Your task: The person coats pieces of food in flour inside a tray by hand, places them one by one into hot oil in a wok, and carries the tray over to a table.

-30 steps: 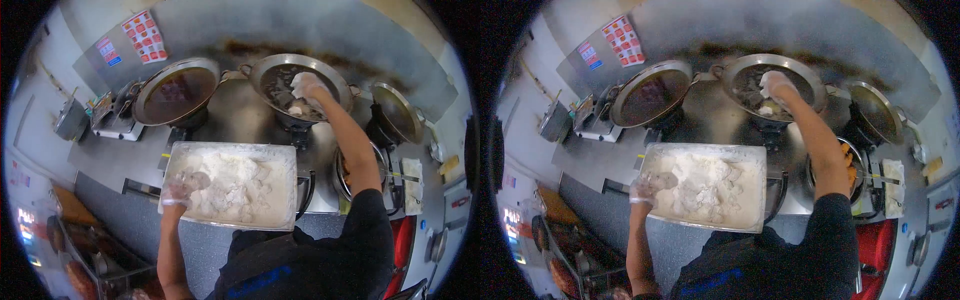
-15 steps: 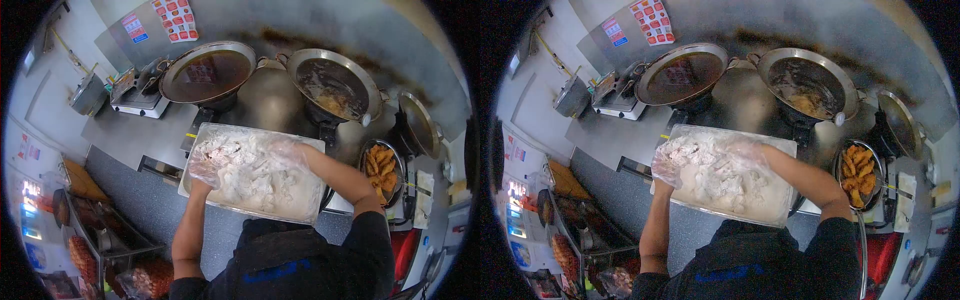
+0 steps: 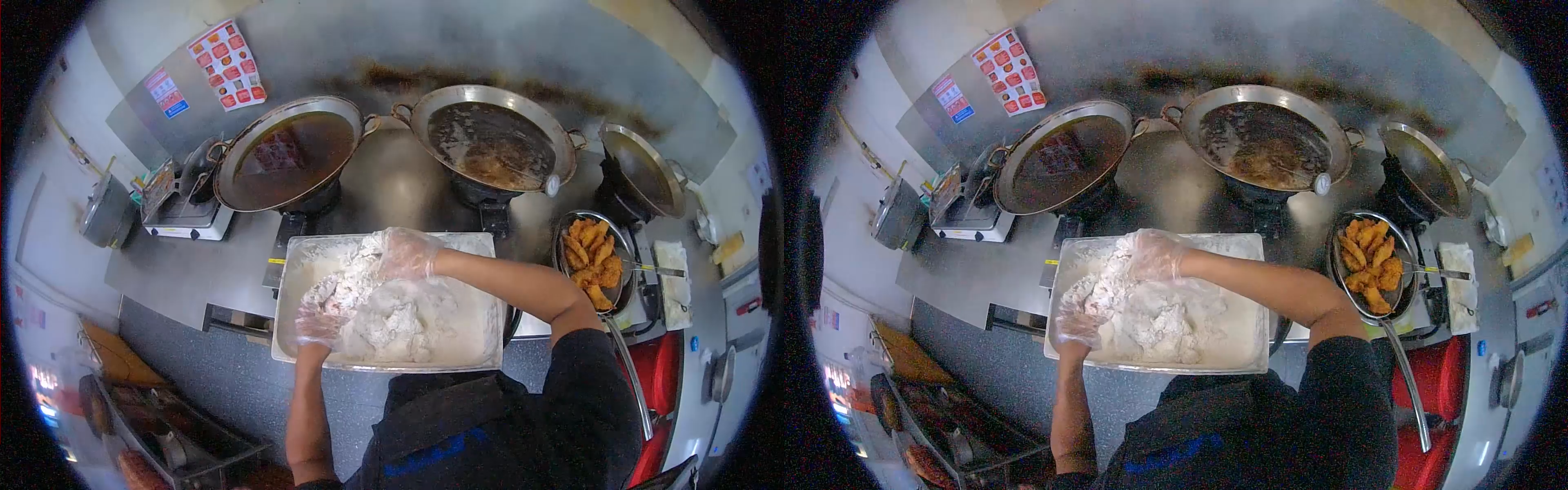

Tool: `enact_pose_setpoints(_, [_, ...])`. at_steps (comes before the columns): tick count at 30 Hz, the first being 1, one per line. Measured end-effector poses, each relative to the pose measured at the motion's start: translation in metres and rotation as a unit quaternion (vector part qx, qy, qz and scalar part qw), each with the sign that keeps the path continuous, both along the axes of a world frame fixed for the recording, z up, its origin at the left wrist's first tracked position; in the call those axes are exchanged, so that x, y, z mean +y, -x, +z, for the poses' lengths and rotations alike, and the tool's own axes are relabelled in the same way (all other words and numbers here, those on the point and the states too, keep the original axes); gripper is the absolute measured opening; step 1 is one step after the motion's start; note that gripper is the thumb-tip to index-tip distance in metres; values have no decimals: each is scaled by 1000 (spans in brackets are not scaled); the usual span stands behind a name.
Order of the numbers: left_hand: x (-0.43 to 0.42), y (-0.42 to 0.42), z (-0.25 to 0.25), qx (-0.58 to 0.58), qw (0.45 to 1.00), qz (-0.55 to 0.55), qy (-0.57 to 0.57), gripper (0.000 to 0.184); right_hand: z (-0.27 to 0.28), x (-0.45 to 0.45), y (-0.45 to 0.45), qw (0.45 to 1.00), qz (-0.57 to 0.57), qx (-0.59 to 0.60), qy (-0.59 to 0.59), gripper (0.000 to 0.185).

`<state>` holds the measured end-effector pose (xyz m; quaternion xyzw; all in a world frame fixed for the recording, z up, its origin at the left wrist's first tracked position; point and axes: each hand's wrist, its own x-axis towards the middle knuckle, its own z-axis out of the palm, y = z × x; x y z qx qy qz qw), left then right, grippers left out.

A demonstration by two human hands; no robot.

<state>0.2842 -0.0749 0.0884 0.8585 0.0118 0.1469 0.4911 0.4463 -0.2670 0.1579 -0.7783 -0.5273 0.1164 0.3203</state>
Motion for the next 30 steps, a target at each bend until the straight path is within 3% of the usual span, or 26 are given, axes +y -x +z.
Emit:
enact_pose_setpoints(2, [-11,-10,8,26,996,-9,89,53,30,-8,4,998,-11,6,54,21])
enact_pose_setpoints(5, [-35,-12,38,48,998,13,36,64,66,-28,6,999,5,-25,37,28])
enact_pose_setpoints(9, [-42,-10,36,93,983,5,158,64,103,-60,-20,998,4,-15,-61,37])
enact_pose_setpoints(12, [-26,-2,12,74,990,15,116,60,140,-100,-44,993,-111,11,-44,39])
enact_pose_setpoints(13, [-9,1,-14,112,991,1,-74,57,140,-110,-62,987,-150,-39,-27,38])
enact_pose_setpoints(15, [-4,5,-24,145,954,-13,-262,55,146,-127,-85,978,-190,-90,-10,37])
enact_pose_setpoints(17, [-6,7,-28,151,978,-13,-143,53,158,-142,-94,930,-279,-192,145,35])
enact_pose_setpoints(21, [-13,7,-28,250,928,-76,-265,50,106,-164,-159,901,-237,-285,225,31])
enact_pose_setpoints(23, [-7,7,-58,278,857,-156,-404,50,67,-178,-194,901,-241,-274,233,25])
enact_pose_setpoints(24, [-10,7,-56,280,857,-155,-404,50,50,-186,-209,902,-241,-270,236,23])
enact_pose_setpoints(26, [-18,4,-52,419,802,-231,-358,48,26,-195,-227,924,-248,-195,218,21])
enact_pose_setpoints(27, [-15,7,-63,422,801,-231,-357,48,17,-196,-233,930,-249,-169,211,20])
enact_pose_setpoints(29, [3,13,-115,369,852,-224,-296,41,7,-190,-238,883,-272,-256,283,19])
enact_pose_setpoints(30, [17,11,-150,371,852,-223,-295,41,16,-189,-226,884,-270,-255,283,19])
